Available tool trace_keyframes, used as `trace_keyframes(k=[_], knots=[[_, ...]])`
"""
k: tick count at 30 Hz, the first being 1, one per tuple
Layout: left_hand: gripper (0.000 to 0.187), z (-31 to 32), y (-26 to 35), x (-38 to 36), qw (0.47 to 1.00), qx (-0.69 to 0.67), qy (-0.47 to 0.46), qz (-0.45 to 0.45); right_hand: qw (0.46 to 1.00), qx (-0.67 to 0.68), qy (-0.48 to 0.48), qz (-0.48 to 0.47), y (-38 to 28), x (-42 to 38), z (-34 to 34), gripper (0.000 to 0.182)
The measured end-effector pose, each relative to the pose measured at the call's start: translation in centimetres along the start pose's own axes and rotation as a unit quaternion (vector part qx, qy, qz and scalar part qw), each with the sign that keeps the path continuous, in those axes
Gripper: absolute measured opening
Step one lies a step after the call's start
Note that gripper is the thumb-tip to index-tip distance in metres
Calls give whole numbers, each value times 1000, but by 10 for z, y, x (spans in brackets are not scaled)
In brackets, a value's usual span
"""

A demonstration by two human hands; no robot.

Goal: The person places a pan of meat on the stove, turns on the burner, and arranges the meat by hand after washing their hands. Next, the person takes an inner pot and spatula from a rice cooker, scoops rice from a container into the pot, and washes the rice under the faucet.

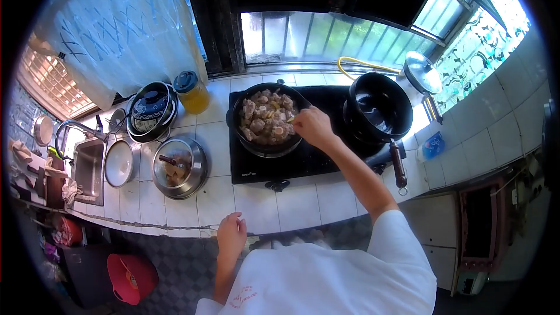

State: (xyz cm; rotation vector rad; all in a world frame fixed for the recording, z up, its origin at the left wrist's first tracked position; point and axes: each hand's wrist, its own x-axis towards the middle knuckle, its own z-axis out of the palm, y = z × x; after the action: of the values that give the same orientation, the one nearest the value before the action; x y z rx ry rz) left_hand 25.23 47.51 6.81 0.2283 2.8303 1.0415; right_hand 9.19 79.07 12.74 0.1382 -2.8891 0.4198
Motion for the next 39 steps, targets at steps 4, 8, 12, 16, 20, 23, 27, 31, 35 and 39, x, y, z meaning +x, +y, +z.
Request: trace_keyframes(k=[4,8,12,16,20,23,27,31,35,39], knots=[[19,1,7,-1,1000,3,0,8,996,-74,-50,-12,-11,16,21,22],[19,1,7,-5,1000,-8,11,4,995,-67,-68,-24,-17,24,35,27],[19,3,1,-13,1000,-5,12,-5,993,-67,-91,-33,-22,24,37,28],[19,2,-5,-17,1000,0,8,-19,991,-76,-104,-41,-29,24,33,27],[19,-1,-4,-20,1000,-5,12,-25,989,-92,-80,-78,-29,27,40,25],[19,-1,-5,-21,1000,-8,15,-23,986,-97,-93,-97,-32,28,38,22],[19,1,-8,-23,1000,-4,16,-7,980,-105,-71,-152,-35,31,44,16],[19,0,-8,-25,1000,-2,18,-7,968,-145,-90,-183,-39,33,48,13],[19,-1,-11,-27,1000,-11,16,-12,953,-167,-140,-212,-43,38,39,16],[19,-2,-13,-28,1000,-2,20,-10,943,-174,-177,-219,-49,47,33,21]])
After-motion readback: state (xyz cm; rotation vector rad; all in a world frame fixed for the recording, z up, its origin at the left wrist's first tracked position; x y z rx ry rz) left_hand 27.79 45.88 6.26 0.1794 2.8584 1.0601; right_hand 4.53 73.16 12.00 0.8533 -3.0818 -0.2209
